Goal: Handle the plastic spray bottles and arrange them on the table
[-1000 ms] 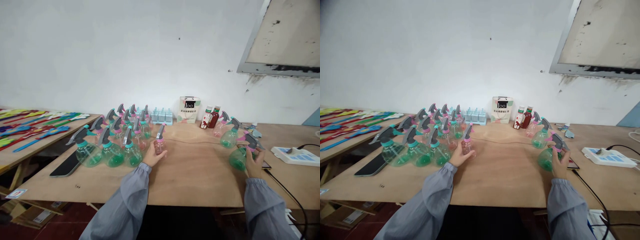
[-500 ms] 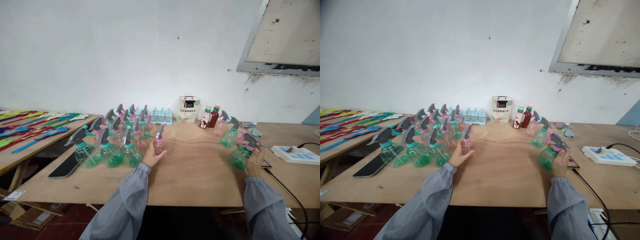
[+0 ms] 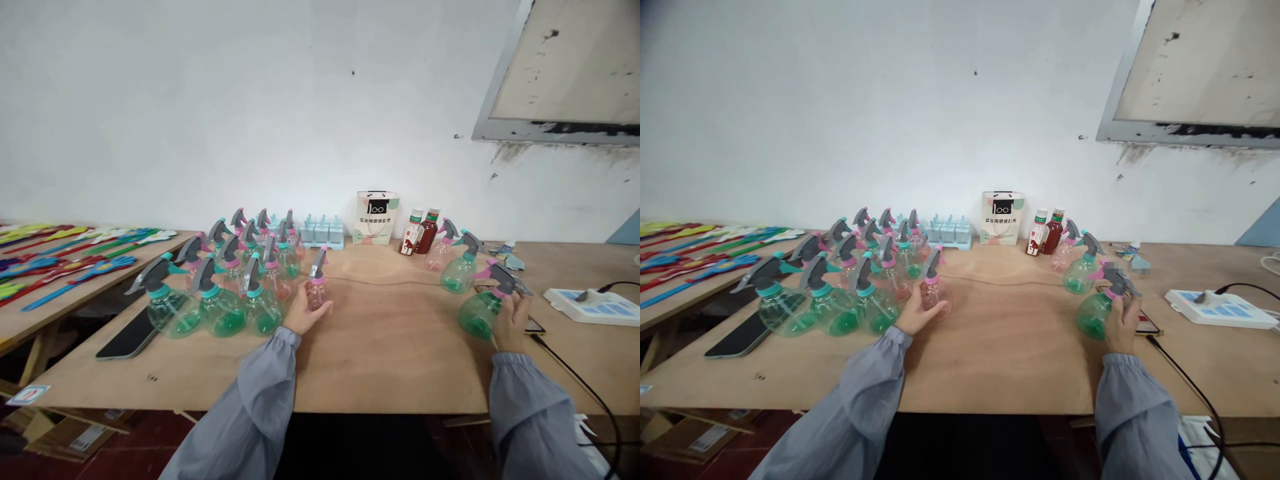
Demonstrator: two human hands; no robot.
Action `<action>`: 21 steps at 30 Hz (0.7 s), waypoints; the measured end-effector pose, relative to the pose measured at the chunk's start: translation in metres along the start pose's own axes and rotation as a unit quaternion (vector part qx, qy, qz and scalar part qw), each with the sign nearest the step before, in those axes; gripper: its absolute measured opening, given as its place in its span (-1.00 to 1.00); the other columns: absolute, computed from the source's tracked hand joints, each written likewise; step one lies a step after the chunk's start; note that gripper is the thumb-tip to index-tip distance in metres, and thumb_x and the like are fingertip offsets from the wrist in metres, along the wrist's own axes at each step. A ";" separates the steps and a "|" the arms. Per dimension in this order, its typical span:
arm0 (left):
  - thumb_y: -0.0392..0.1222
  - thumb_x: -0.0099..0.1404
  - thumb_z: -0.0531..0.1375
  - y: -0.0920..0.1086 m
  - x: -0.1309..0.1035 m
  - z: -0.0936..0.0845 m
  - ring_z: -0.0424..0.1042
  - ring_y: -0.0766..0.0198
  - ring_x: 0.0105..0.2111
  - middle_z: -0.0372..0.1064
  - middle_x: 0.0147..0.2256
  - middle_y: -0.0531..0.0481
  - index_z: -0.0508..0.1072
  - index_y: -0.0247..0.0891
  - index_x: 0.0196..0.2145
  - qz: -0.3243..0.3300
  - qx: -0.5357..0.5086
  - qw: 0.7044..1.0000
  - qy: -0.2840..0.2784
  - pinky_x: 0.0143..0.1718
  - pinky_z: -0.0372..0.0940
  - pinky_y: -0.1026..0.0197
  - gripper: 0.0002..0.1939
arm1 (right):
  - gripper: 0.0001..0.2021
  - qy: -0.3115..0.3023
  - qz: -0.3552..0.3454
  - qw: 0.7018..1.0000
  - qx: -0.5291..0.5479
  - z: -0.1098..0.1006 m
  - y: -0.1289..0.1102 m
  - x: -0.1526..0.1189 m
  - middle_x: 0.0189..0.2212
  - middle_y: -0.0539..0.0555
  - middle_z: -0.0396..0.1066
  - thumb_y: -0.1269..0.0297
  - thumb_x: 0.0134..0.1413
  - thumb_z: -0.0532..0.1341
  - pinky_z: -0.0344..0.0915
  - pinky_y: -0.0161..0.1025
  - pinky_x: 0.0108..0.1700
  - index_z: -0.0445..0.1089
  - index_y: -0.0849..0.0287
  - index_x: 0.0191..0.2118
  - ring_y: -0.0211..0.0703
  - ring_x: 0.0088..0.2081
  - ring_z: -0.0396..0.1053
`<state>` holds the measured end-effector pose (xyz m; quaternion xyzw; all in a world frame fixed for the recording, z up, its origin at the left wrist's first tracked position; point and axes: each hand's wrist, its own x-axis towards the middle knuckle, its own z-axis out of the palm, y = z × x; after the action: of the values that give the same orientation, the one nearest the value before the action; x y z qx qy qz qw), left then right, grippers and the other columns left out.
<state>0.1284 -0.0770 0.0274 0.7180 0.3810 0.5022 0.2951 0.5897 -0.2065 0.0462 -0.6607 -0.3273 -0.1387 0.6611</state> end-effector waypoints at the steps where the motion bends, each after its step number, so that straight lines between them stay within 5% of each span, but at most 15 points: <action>1: 0.05 0.09 0.38 0.000 0.000 0.000 0.36 -0.05 0.18 0.31 0.13 -0.28 0.11 -0.22 0.12 0.000 0.003 1.000 -0.001 0.25 0.20 -0.18 -0.23 | -0.70 -0.008 -0.006 1.000 -0.002 0.000 -0.001 0.000 -0.19 0.21 0.40 -0.03 0.07 0.04 0.28 0.07 0.02 0.25 0.06 -0.22 0.09 -0.08 0.41; 7: 0.06 0.09 0.37 0.001 0.000 -0.001 0.37 -0.07 0.17 0.34 0.11 -0.30 0.11 -0.23 0.12 0.003 0.027 1.000 0.004 0.25 0.20 -0.20 -0.24 | -0.61 -0.006 -0.012 0.999 0.031 -0.001 -0.009 -0.001 -0.19 0.17 0.37 0.02 -0.17 0.24 0.29 -0.01 -0.01 0.19 0.03 -0.20 0.05 -0.11 0.39; 11: 0.06 0.12 0.36 0.001 0.000 -0.001 0.37 -0.02 0.17 0.34 0.13 -0.27 0.10 -0.21 0.12 0.007 0.016 1.000 -0.001 0.24 0.22 -0.14 -0.25 | -0.77 -0.019 -0.009 0.999 0.039 -0.001 -0.011 -0.002 -0.19 0.19 0.38 0.04 0.04 0.07 0.26 0.07 0.02 0.20 0.04 -0.24 0.07 -0.10 0.38; 16: 0.06 0.08 0.38 0.000 -0.001 -0.001 0.39 -0.05 0.14 0.34 0.11 -0.30 0.11 -0.23 0.13 -0.007 0.024 1.000 0.006 0.24 0.21 -0.18 -0.21 | -0.62 -0.019 0.005 0.999 0.050 -0.001 -0.011 -0.003 -0.20 0.14 0.38 0.06 -0.19 0.24 0.28 0.03 0.00 0.18 0.02 -0.22 0.07 -0.11 0.39; 21: 0.04 0.09 0.38 0.000 -0.001 0.000 0.38 -0.03 0.16 0.33 0.13 -0.29 0.11 -0.22 0.12 -0.002 0.002 1.000 -0.001 0.25 0.20 -0.15 -0.23 | -0.71 -0.016 0.003 0.999 0.049 -0.001 -0.003 -0.001 -0.29 0.10 0.34 -0.03 -0.03 0.08 0.24 0.01 -0.03 0.25 0.06 -0.28 0.01 -0.18 0.36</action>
<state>0.1281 -0.0775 0.0270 0.7183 0.3827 0.5005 0.2952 0.5873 -0.2076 0.0485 -0.6306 -0.3424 -0.1098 0.6878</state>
